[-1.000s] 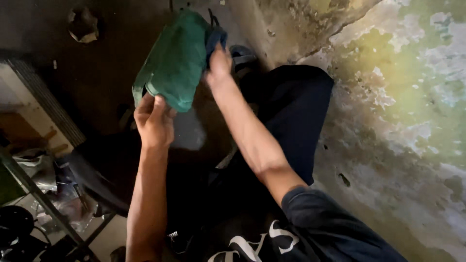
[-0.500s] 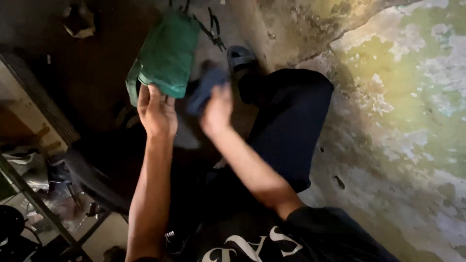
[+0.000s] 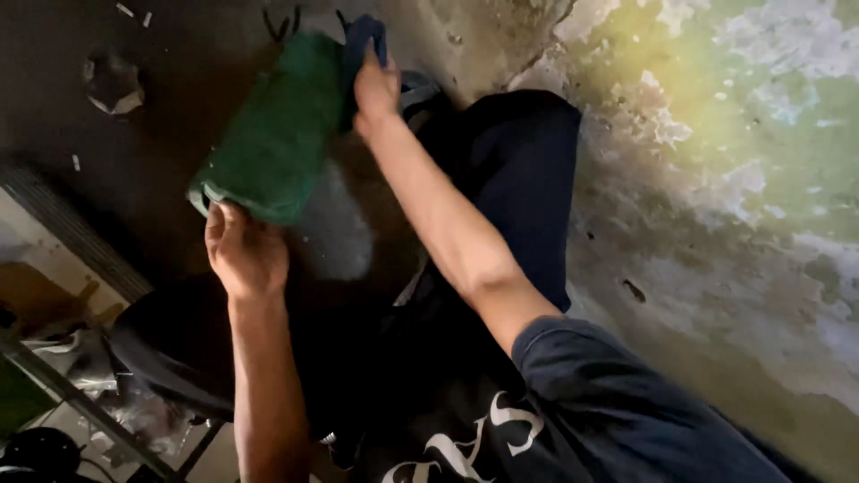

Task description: The person wipes a green case with a cloth, opens it to reveal pliers, and then closes it to continue wiping the exterior.

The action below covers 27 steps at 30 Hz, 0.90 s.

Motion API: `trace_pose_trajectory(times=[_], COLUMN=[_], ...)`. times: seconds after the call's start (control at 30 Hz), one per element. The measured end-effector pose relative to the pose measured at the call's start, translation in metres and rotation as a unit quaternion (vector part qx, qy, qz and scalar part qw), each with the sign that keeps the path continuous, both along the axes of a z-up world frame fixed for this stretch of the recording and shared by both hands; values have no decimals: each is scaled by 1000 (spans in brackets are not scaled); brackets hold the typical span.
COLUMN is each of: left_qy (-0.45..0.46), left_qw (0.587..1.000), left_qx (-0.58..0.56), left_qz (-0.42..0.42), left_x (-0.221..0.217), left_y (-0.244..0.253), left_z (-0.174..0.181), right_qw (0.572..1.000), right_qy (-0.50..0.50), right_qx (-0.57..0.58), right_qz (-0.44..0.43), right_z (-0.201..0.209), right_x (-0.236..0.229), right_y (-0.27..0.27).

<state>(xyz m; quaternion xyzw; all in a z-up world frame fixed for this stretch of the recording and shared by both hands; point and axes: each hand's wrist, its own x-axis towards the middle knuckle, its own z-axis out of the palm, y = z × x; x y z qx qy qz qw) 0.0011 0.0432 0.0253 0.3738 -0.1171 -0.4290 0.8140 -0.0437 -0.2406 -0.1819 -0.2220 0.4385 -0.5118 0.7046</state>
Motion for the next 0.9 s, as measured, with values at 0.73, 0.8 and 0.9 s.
trace_pose_trajectory(times=[0.73, 0.8, 0.9], left_qy=[17, 14, -54], left_qw=[989, 989, 987], left_qx=[64, 76, 116], left_qz=[133, 123, 95], left_x=[15, 8, 27], left_y=[-18, -6, -4], left_z=[-29, -7, -1], right_qw=[794, 841, 872], right_qy=[161, 224, 272], right_qx=[-551, -448, -366], right_qz=[198, 206, 180], right_z=[136, 66, 48], right_x=[-45, -48, -45], right_y=[167, 148, 107])
